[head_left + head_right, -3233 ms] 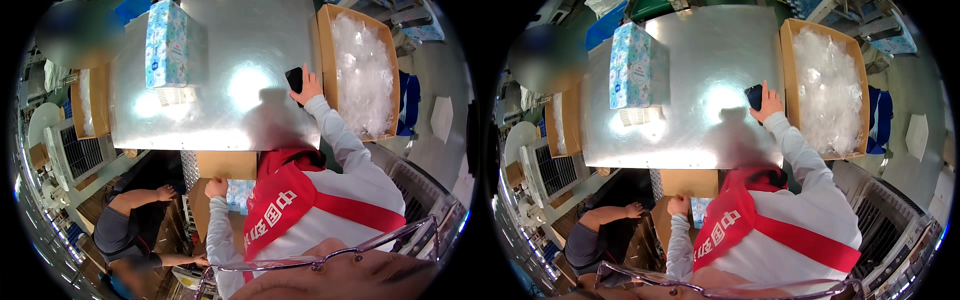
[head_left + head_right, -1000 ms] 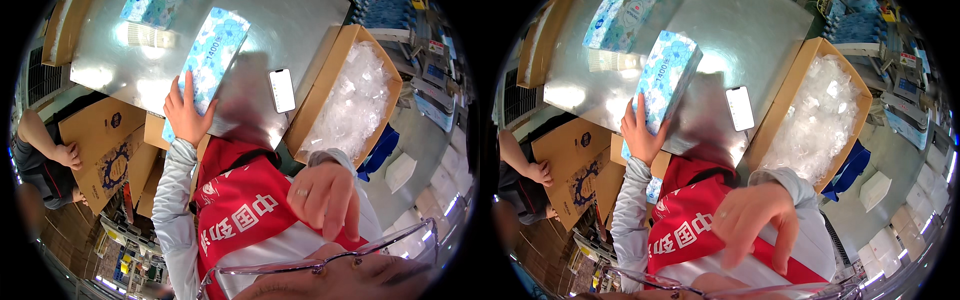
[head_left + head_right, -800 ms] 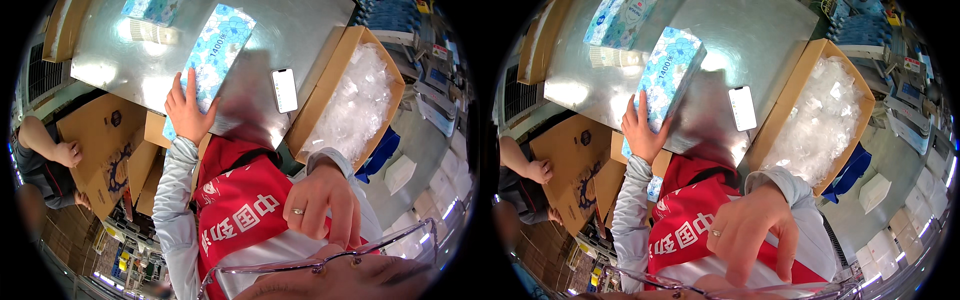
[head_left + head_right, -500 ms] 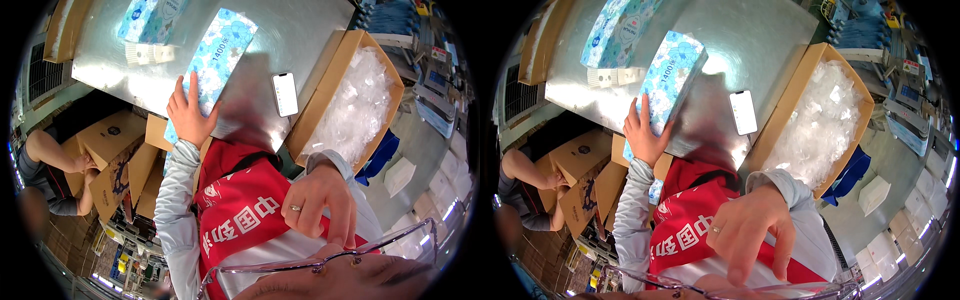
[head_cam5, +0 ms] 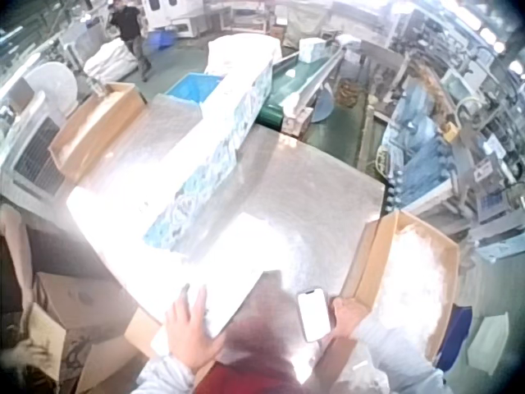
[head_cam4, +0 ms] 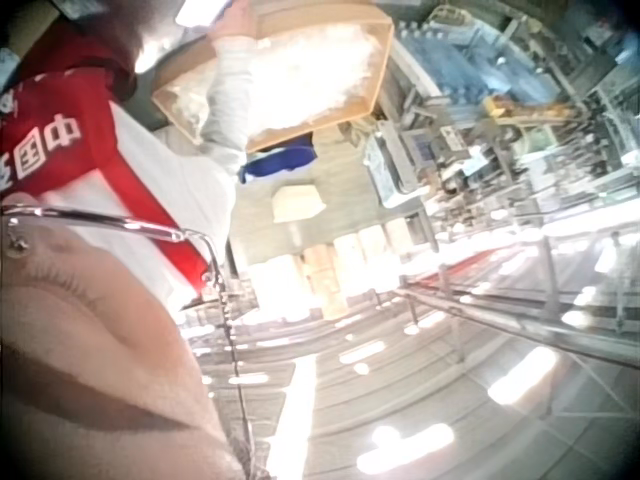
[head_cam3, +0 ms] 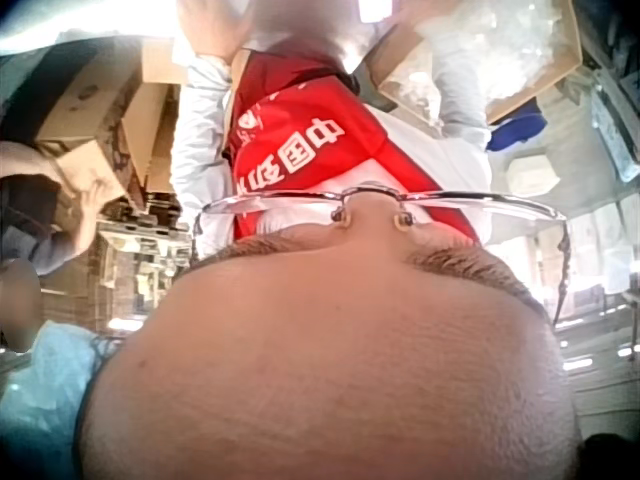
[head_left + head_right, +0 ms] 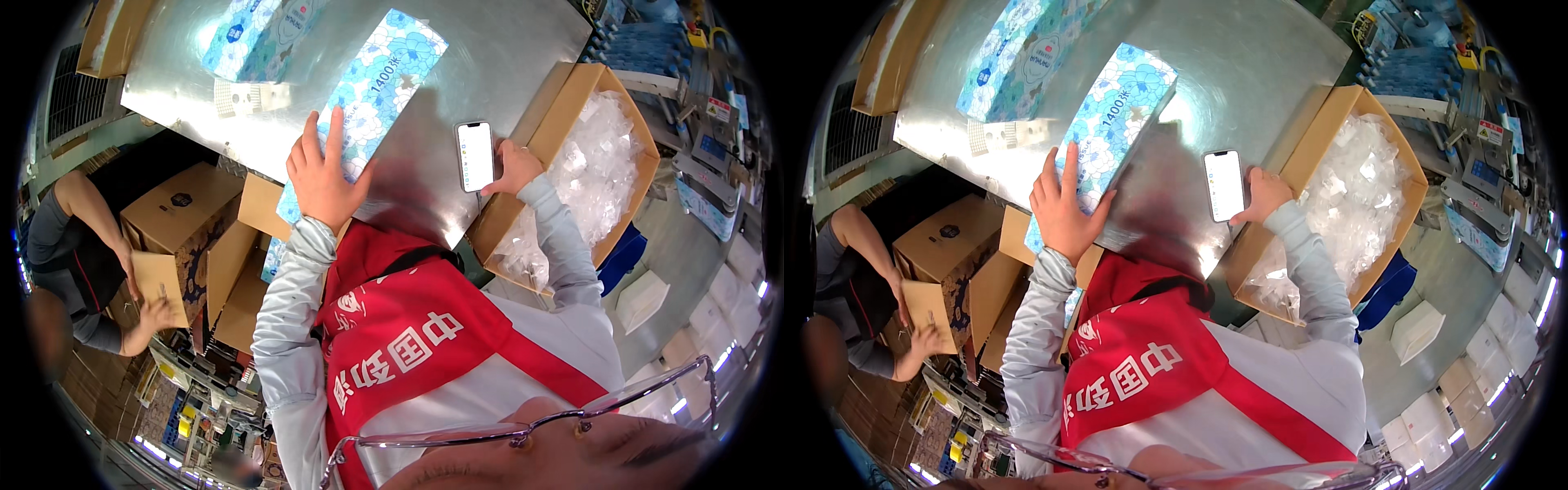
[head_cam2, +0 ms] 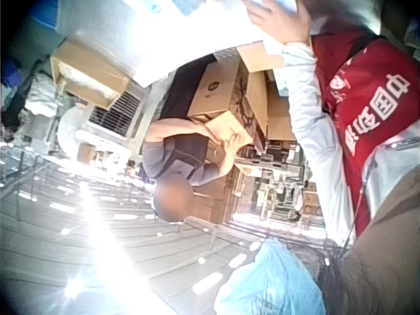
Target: The person packs packages of tissues into cardboard boxes by hand, then places the boxes on a conveyor belt and folds down the box flaps.
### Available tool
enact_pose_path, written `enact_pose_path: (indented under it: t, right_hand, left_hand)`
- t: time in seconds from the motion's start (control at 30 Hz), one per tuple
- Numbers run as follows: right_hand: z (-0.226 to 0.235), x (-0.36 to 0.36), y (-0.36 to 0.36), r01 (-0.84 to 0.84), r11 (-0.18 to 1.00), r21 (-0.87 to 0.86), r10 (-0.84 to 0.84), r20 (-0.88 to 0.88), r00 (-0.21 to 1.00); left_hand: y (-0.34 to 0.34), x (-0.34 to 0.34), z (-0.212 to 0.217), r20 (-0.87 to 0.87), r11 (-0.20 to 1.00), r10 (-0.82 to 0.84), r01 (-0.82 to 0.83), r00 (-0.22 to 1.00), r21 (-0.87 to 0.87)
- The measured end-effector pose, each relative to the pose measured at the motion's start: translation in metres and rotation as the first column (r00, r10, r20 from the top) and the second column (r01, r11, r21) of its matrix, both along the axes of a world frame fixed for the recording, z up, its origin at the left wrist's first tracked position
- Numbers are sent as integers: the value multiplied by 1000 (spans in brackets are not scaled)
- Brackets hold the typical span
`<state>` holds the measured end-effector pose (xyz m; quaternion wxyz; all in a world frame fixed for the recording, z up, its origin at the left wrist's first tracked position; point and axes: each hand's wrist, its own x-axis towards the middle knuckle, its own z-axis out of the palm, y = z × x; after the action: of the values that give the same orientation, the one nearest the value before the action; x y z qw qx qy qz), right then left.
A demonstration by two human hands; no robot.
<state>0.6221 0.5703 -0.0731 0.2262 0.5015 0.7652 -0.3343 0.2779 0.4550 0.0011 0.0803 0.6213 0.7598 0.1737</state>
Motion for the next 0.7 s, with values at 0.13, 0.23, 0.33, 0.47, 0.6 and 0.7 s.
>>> enact_pose_path:
  t: [0.13,0.23,0.33,0.47,0.6,0.7]
  right_hand:
    - [-4,-3,-14,-39,999,20,40,-15,999]
    - [-5,-3,-16,-16,999,37,16,-14,1000]
    - [-5,-3,-17,14,999,32,-13,-26,1000]
    - [-1,-5,-15,36,999,14,-35,-35,999]
    - [-2,-5,-16,39,999,21,-38,-42,998]
    - [-6,-3,-17,40,999,36,-38,-56,998]
  left_hand:
    - [1,1,2,-10,1000,7,-7,1000,4]
    - [1,1,3,-7,1000,9,-9,1000,10]
    - [1,0,2,-6,1000,8,-8,1000,13]
    - [2,0,2,-7,1000,9,-9,1000,1]
    - [3,0,1,-4,1000,6,-6,1000,3]
    - [4,0,1,4,1000,5,-5,1000,-2]
